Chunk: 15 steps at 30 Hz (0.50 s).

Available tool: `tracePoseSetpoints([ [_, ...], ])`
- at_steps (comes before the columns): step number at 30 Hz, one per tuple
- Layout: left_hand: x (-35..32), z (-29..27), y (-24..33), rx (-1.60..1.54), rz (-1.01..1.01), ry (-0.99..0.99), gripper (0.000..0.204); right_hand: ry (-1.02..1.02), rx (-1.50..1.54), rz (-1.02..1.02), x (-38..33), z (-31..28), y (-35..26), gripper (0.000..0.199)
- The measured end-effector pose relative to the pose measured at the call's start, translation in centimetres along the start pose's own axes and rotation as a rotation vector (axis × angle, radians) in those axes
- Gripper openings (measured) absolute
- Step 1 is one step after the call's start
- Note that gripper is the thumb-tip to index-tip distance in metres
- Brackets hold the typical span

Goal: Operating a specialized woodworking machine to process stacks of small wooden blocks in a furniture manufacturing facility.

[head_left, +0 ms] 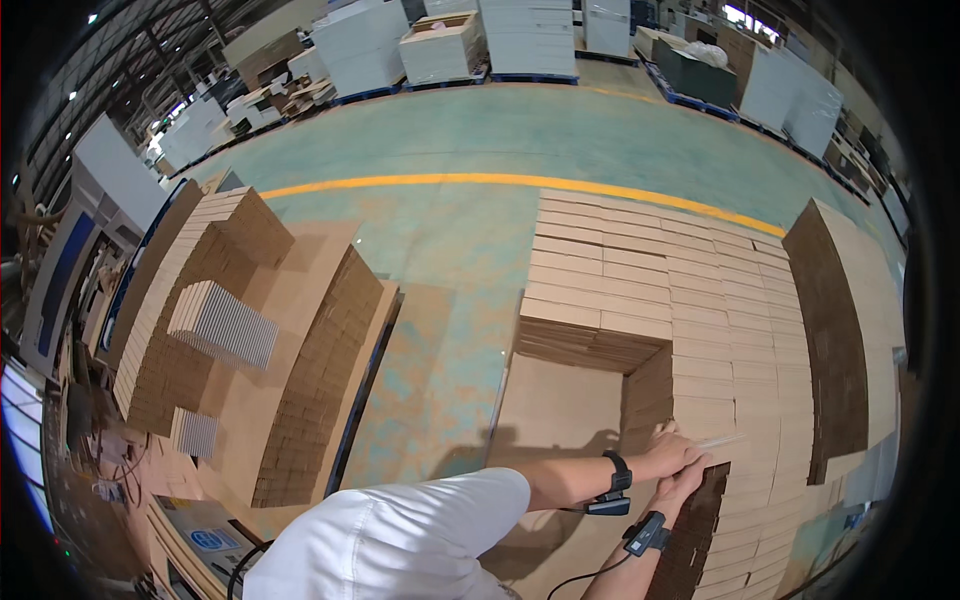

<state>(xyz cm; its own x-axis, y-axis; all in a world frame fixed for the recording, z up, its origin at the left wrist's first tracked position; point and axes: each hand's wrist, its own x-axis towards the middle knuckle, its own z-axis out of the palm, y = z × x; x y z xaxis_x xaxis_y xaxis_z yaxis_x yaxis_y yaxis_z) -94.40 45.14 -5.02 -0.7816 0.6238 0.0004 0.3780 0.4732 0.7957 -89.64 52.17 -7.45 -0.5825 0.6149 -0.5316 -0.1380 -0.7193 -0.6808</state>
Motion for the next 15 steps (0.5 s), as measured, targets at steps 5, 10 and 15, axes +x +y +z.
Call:
tracePoseSetpoints([
  [5,-0.7,-0.9,-0.6,0.132,0.17,-0.193,0.031,-0.003,-0.026,-0.082,-2.5,-1.9,0.4,0.047],
  [10,4.9,-0.7,-1.6,-0.103,0.11,-0.235,0.027,0.289,0.091,-0.076,-9.9,-7.0,5.6,0.046],
  [15,9.4,2.1,-2.1,0.484,0.51,-0.179,0.057,0.361,0.394,-0.019,-10.6,-11.3,11.5,0.035],
])
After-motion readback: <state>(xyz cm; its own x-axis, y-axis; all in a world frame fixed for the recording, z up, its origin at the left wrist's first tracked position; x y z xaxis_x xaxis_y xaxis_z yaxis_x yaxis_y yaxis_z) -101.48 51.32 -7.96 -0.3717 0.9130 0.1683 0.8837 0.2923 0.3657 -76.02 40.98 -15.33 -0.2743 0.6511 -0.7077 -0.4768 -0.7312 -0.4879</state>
